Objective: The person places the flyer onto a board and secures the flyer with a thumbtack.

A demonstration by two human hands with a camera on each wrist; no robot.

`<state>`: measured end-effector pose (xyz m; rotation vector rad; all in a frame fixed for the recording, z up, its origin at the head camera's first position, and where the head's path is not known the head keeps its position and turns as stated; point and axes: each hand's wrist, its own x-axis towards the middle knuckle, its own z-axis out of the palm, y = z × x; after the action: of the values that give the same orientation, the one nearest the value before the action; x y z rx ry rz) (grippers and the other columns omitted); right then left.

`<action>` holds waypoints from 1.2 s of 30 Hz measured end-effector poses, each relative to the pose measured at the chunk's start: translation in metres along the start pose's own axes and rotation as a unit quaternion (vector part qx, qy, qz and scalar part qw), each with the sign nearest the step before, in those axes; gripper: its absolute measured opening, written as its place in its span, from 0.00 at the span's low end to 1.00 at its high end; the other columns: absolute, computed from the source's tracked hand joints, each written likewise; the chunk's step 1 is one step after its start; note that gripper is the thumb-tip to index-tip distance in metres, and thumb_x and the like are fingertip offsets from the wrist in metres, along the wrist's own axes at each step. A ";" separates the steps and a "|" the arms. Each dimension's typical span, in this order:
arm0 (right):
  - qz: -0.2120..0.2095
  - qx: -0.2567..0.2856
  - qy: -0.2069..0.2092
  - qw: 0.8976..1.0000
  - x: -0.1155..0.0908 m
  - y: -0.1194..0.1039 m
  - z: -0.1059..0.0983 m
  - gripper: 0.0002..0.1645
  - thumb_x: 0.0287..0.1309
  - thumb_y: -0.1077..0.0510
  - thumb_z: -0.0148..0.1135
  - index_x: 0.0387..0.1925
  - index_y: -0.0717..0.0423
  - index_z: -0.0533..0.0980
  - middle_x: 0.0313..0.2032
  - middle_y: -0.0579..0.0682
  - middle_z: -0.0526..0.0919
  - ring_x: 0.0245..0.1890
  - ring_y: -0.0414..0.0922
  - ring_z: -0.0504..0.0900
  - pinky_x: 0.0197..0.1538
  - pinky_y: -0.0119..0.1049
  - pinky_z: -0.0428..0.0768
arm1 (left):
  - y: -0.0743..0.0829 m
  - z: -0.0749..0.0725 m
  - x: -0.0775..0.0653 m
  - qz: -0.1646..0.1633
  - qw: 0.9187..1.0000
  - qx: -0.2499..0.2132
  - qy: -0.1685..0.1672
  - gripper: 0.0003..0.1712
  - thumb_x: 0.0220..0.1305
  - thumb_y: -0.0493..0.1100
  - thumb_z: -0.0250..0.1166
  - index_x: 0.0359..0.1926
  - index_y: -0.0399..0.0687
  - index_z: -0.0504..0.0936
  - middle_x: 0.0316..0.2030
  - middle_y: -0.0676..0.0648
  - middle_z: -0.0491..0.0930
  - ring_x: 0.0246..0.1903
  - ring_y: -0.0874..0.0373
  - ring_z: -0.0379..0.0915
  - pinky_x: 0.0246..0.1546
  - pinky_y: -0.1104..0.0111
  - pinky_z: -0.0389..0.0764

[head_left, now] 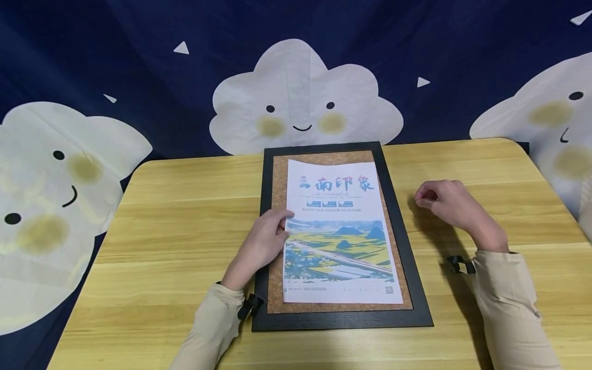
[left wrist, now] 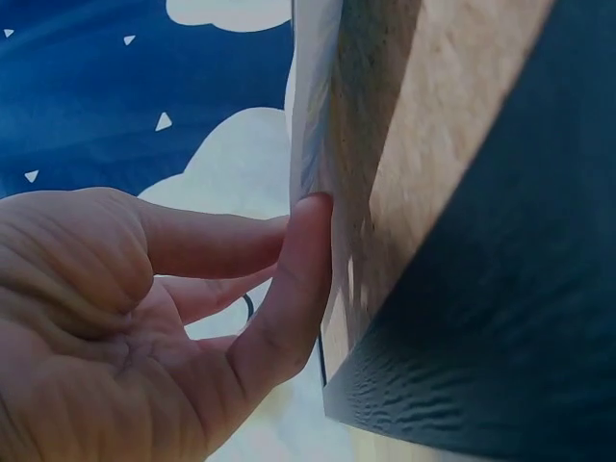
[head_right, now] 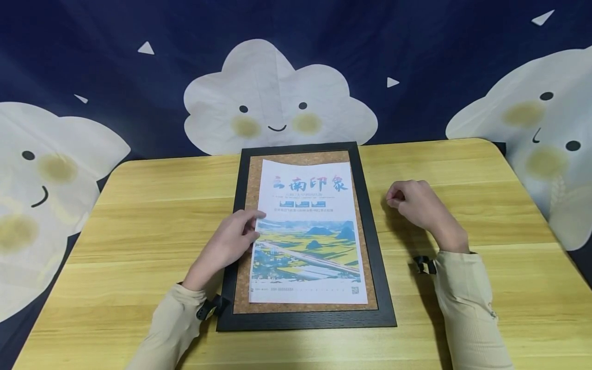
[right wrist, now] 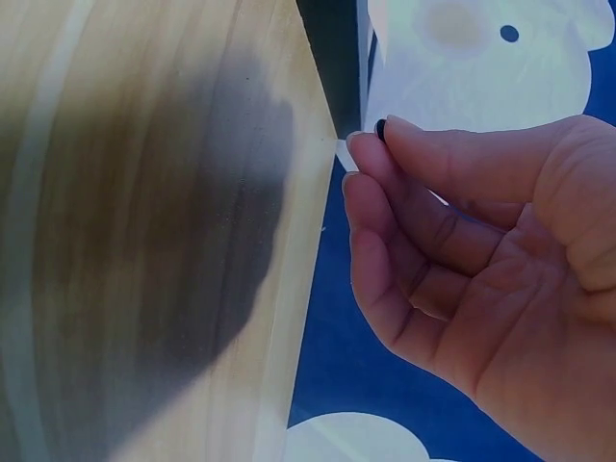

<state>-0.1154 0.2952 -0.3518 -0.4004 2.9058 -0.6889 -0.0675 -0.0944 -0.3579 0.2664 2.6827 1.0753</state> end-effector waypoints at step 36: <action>0.027 0.315 -0.012 0.949 0.059 -0.079 0.007 0.09 0.69 0.63 0.66 0.46 0.65 0.84 0.38 0.47 0.87 0.38 0.52 0.82 0.41 0.36 0.81 | 0.001 0.001 -0.002 -0.035 0.994 0.092 -0.054 0.30 0.73 0.30 0.61 0.74 0.35 0.69 0.64 0.32 0.67 0.55 0.44 0.75 0.48 0.56 0.81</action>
<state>-0.1528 0.2076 -0.3255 -0.2410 2.4651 -1.5081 -0.0650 -0.0935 -0.3577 0.2544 2.6738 0.7711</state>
